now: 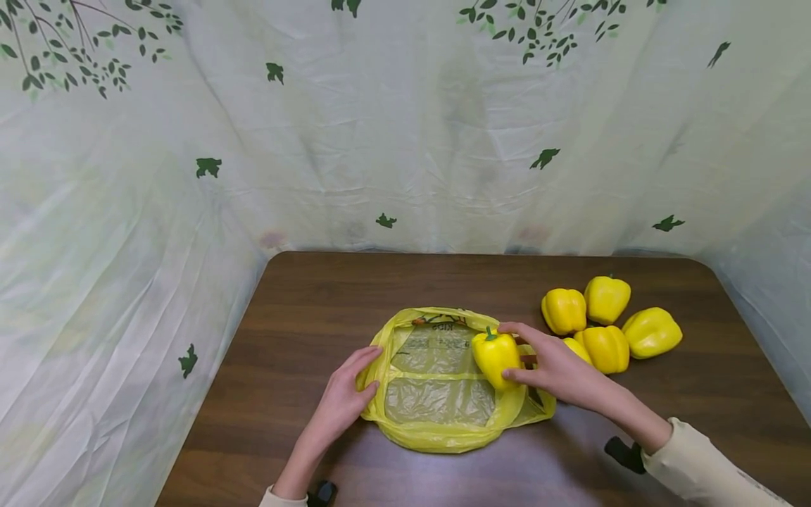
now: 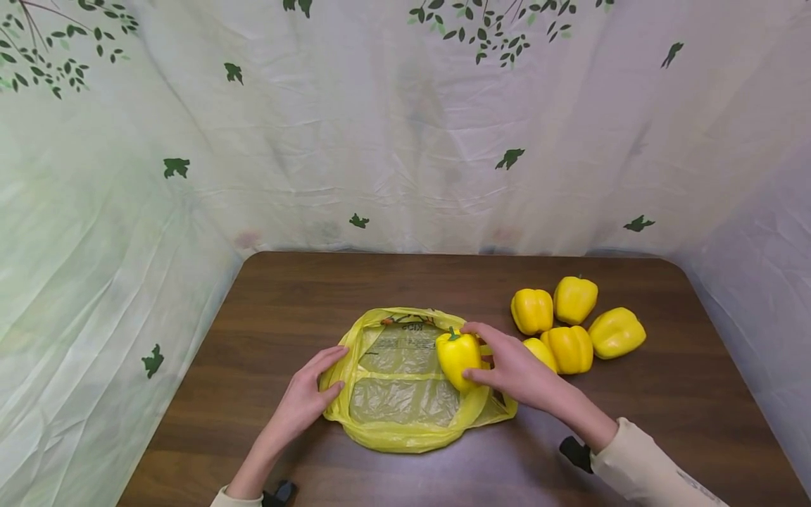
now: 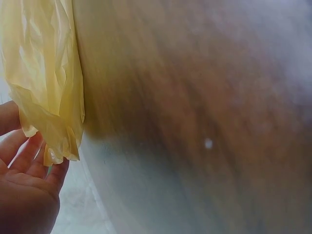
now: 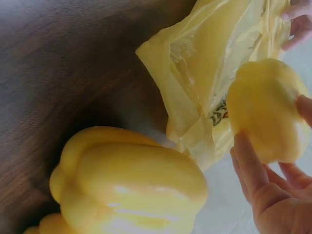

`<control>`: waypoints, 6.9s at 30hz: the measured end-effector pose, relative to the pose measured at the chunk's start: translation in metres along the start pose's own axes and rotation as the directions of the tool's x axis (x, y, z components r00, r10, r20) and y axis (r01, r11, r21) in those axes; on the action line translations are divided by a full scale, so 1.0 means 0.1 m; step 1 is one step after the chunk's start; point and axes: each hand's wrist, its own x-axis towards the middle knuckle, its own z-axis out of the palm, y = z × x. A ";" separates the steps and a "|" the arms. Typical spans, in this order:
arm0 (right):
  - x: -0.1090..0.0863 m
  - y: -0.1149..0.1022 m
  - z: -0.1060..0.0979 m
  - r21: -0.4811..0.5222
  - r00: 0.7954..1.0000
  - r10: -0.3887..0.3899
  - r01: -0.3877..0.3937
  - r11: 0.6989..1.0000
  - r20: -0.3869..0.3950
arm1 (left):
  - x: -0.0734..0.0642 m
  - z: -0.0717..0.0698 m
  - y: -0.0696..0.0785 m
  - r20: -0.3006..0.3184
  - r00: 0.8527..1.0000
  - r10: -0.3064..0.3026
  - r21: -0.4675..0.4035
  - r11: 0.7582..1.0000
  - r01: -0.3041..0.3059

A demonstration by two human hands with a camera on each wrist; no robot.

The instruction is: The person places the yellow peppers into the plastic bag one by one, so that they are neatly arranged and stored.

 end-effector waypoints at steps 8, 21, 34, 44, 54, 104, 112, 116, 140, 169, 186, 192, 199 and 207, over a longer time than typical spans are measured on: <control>0.11 -0.03 0.03 -0.040 0.997 -0.053 0.055 0.998 0.062 | -0.01 0.00 0.00 -0.002 1.000 0.000 -0.001 1.000 0.000; 0.26 -0.07 0.11 -0.042 0.990 -0.047 0.053 0.998 0.134 | -0.01 0.01 0.01 -0.005 1.000 0.011 0.002 1.000 -0.011; 0.39 -0.16 0.17 -0.071 0.988 0.005 0.006 0.997 0.156 | 0.01 0.00 0.01 0.004 1.000 0.000 0.007 1.000 0.000; 0.58 -0.22 0.23 -0.093 0.988 -0.001 0.015 0.996 0.153 | -0.01 0.00 0.00 0.021 1.000 -0.006 0.003 1.000 0.006; 0.70 -0.30 0.30 -0.014 0.984 0.016 -0.013 1.000 0.176 | -0.01 0.00 -0.01 0.025 1.000 -0.007 0.008 1.000 0.007; 1.07 -0.37 0.68 0.111 0.995 0.104 -0.104 0.988 0.007 | -0.03 0.01 -0.03 0.042 0.998 0.044 -0.026 0.999 -0.043; 1.08 -0.42 0.71 0.216 0.987 0.161 -0.158 0.964 0.005 | -0.01 0.01 -0.02 0.056 0.997 0.053 -0.035 0.998 -0.051; 1.09 -0.42 0.72 0.272 0.985 0.173 -0.170 0.947 0.014 | -0.01 0.01 -0.01 0.063 0.997 0.047 -0.027 0.999 -0.046; 1.12 -0.37 0.84 0.500 0.961 0.277 -0.251 0.829 0.024 | -0.01 0.00 -0.01 0.075 0.997 0.031 -0.038 0.999 -0.028; 0.83 -0.36 0.61 0.466 0.984 0.180 -0.168 0.869 0.019 | -0.01 -0.03 0.00 0.089 0.996 0.010 -0.046 0.999 -0.005; 0.46 -0.27 0.46 0.272 0.973 0.138 -0.084 0.959 -0.187 | -0.03 -0.01 -0.01 0.068 0.998 0.018 -0.062 0.998 -0.014; 0.32 -0.23 0.42 0.250 0.968 0.126 -0.070 0.966 -0.218 | -0.03 0.00 -0.01 0.038 0.999 0.024 -0.045 0.999 -0.023; 0.14 -0.19 0.40 0.243 0.957 0.127 -0.062 0.968 -0.262 | -0.02 0.01 -0.03 0.031 0.999 0.041 -0.037 0.999 -0.040; -0.04 -0.15 0.42 0.251 0.937 0.104 -0.018 0.968 -0.334 | -0.03 -0.01 -0.02 0.053 0.999 0.005 -0.057 0.998 -0.002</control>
